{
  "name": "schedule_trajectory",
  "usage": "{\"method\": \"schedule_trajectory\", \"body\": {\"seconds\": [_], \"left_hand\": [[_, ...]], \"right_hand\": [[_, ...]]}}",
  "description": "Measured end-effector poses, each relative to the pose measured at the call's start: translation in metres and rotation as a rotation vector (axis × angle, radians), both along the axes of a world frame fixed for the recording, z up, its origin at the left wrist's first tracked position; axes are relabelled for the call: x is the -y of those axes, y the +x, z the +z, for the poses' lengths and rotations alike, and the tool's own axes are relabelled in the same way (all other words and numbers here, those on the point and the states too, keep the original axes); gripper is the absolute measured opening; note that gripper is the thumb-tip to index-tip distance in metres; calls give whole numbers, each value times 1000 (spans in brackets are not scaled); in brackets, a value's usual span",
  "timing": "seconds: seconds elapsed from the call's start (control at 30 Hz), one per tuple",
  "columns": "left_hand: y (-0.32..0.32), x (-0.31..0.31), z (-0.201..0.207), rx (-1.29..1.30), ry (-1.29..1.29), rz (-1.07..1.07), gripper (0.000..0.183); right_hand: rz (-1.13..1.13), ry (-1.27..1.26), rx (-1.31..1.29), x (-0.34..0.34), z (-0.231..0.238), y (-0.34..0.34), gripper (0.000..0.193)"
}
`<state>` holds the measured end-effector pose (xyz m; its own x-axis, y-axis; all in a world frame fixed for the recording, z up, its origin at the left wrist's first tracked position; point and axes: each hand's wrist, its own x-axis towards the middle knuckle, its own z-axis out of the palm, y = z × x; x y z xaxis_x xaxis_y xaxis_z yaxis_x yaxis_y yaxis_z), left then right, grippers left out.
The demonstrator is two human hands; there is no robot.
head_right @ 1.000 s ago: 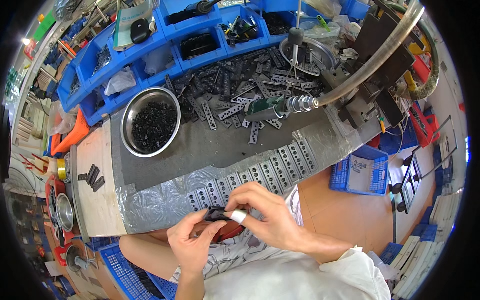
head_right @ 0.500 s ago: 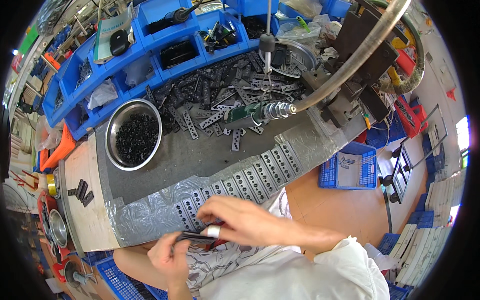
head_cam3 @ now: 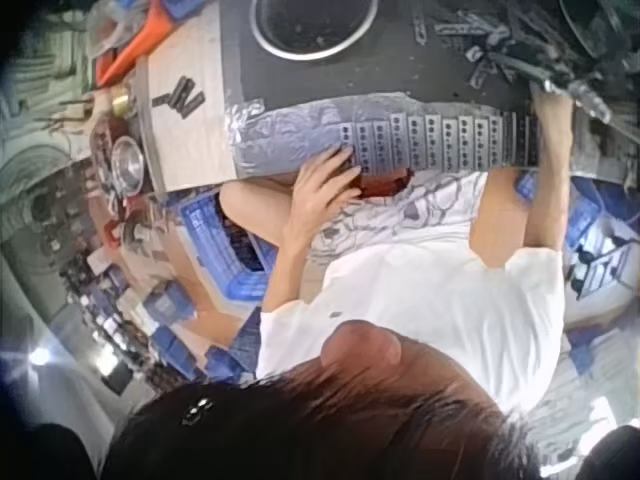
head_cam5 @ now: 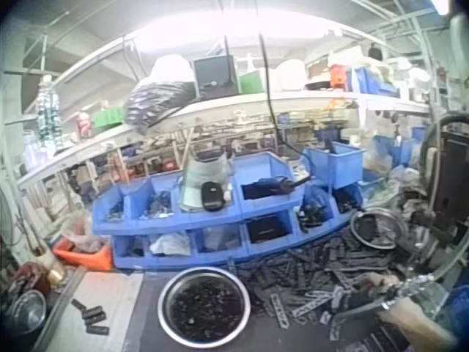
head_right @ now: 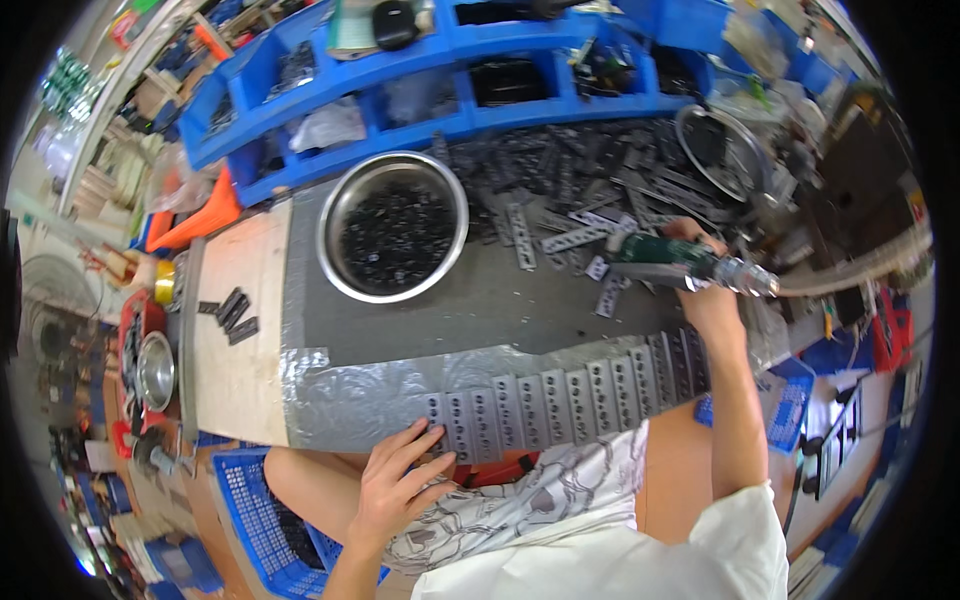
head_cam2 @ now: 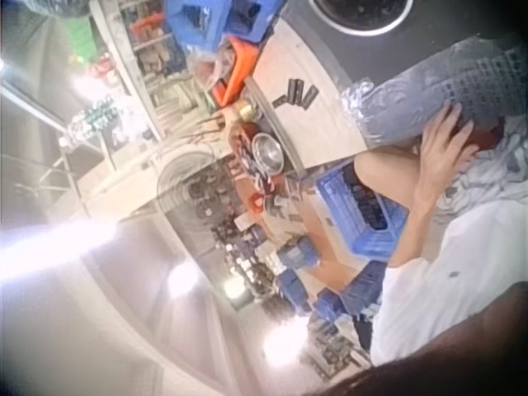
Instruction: The person aligns metal brackets on a workbench, attaches small components and inserts screws into them by hand, then tightens the screws using a pneumatic screwdriver.
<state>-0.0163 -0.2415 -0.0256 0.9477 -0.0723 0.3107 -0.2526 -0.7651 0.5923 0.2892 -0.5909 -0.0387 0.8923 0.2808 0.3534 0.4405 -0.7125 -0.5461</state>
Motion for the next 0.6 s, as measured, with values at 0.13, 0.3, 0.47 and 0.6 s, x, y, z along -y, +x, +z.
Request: {"method": "schedule_trajectory", "body": {"seconds": [0.13,0.3,0.47,0.6], "left_hand": [[35,-54,22,-2,41,96,28],[155,-221,11,110,407,457,26],[239,-308,-29,-201,499,951,44],[244,-332,-54,-81,547,968,52]], "right_hand": [[33,55,-94,14,2,-2,33],[-338,457,-425,16,14,-36,39],[-369,764,-316,11,12,-67,30],[-352,710,-406,3,25,-80,22]]}}
